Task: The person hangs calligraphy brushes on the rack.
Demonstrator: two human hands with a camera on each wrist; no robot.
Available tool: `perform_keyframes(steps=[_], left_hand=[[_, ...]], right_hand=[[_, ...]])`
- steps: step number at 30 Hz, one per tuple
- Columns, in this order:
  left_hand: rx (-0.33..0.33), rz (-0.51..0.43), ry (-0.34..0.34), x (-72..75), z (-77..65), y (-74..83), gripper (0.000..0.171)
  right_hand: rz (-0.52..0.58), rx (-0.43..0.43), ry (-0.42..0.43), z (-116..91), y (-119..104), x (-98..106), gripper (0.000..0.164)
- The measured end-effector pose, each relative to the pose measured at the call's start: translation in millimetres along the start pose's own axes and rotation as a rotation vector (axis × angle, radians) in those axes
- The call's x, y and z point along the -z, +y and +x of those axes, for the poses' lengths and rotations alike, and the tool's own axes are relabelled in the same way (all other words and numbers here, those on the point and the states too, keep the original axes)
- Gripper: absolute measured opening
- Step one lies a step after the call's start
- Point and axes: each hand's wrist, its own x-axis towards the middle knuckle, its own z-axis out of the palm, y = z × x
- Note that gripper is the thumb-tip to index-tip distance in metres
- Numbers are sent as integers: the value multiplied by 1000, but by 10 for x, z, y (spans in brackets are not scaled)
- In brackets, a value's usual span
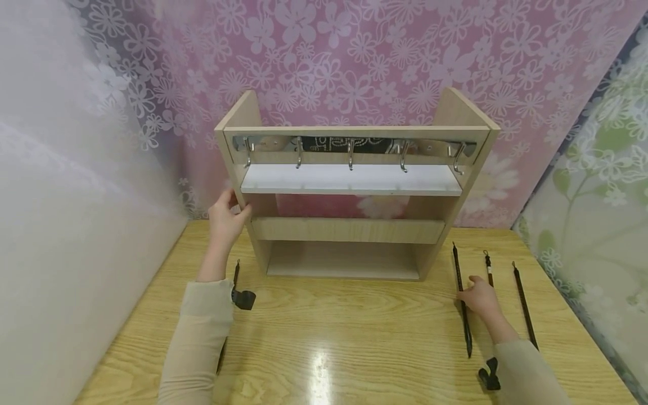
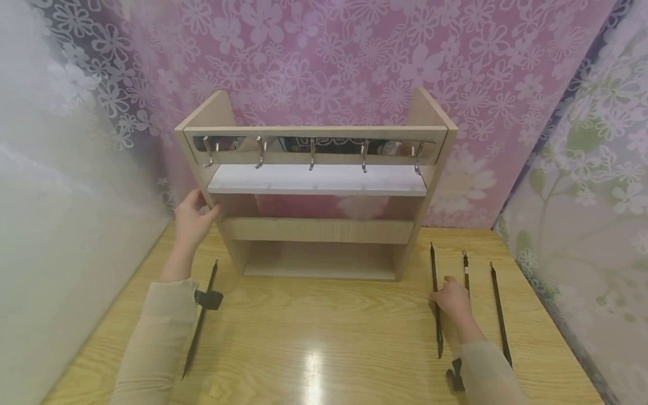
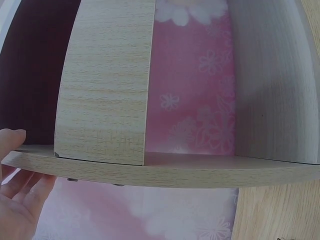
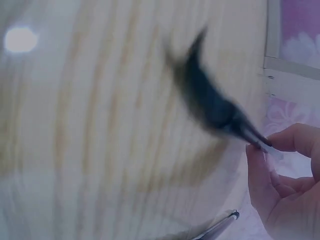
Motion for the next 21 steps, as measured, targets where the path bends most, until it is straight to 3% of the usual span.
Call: perform_keyframes(steps=[14,21], left_hand=[[-7,2,6,6,-15,8,36],[-23,8,20,-2,-11,6,35]], right_hand=[[233,24,141,-176,-69,145,45],[272,13,216,-333,-179,284,46]])
